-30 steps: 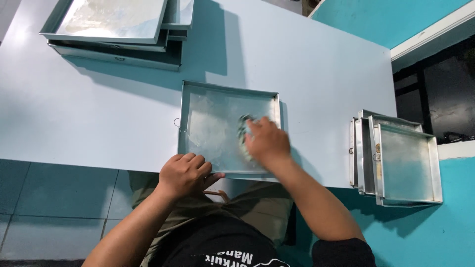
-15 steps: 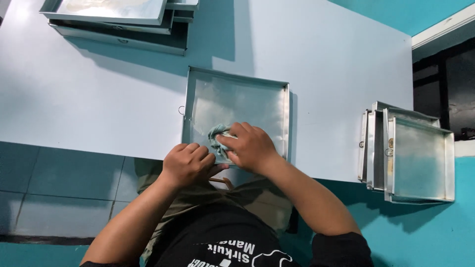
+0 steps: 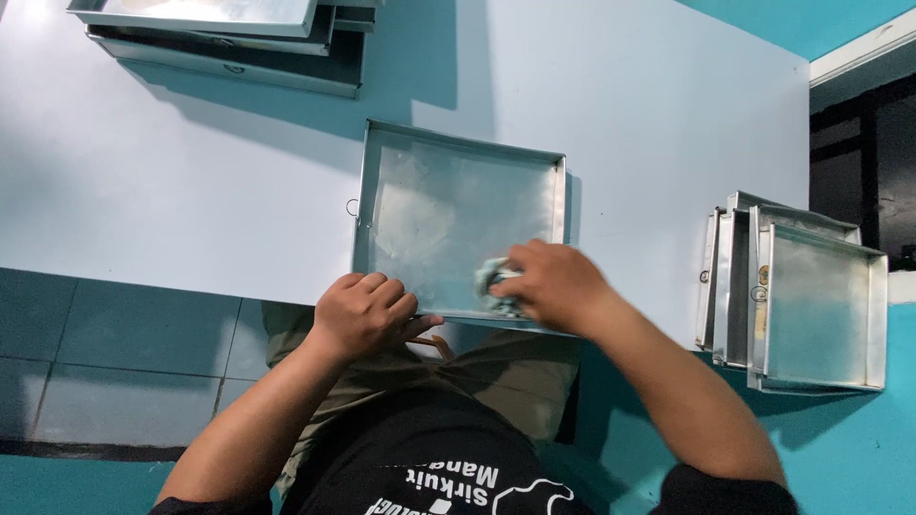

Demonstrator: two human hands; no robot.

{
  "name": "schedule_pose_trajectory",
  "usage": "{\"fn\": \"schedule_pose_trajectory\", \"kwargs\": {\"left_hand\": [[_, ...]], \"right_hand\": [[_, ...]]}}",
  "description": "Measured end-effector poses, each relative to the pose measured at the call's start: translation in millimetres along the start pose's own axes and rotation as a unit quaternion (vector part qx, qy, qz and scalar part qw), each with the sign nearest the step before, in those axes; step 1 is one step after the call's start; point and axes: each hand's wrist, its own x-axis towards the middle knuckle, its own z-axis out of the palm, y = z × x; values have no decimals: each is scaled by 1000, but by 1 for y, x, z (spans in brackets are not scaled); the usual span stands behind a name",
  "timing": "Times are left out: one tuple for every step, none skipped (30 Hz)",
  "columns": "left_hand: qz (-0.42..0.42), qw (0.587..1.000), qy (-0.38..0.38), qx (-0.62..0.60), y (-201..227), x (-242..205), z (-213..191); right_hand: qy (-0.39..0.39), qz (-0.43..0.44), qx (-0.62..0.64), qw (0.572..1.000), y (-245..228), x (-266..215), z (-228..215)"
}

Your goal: The person wipes the surface of a single metal tray with a cloth, using circular and back-and-forth motions. The tray remains on a white table throughout the clip, and the person's bare left foot rests on the table edge during the task.

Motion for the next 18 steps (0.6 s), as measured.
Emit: {"fn": "schedule_pose_trajectory", "kwargs": {"left_hand": [[1,1000,-1,2,1,-2,2],[0,1000,12,6,2,-3,4],[0,1000,25,13,1,-5,5],[2,1000,25,16,-2,-9,9],[19,999,15,27,-5,-13,13],[36,999,6,37,-8,-17,17],[40,998,5,39,-7,-17,16],[36,998,5,43,-8,-16,16],[29,999,4,44,-7,-18,16],[31,999,1,43,-8,-18,14],[31,999,-3,41,-7,-17,15],[31,999,-8,40,-7,-18,15],[27,999,-5,38,-6,-14,13],[28,998,23,46,-6,-10,11],[26,997,48,52,-4,-9,9],[19,997,49,48,-4,-9,9],[8,998,54,33,-3,-9,9],[-4,998,60,17,-2,-10,10]], "right_hand": [[2,0,1,1000,-5,13,15],[120,-44,-8,992,-10,25,30],[238,-86,-16,967,-15,38,44],[242,-87,-16,966,-28,48,36],[269,-102,-1,958,-40,57,28],[295,-118,13,948,-53,65,20],[299,-116,14,947,-54,74,30],[320,-115,7,940,-56,84,41],[338,-113,2,935,-60,93,53],[339,-111,5,934,-59,84,42],[326,-119,17,938,-56,74,30],[313,-126,29,941,-53,65,18],[309,-128,26,942,-42,60,28],[272,-103,32,956,-32,55,38],[231,-79,40,969,-22,50,48],[223,-82,39,970,-11,38,46],[177,-36,52,982,0,27,44],[130,11,64,989,11,16,42]]}}
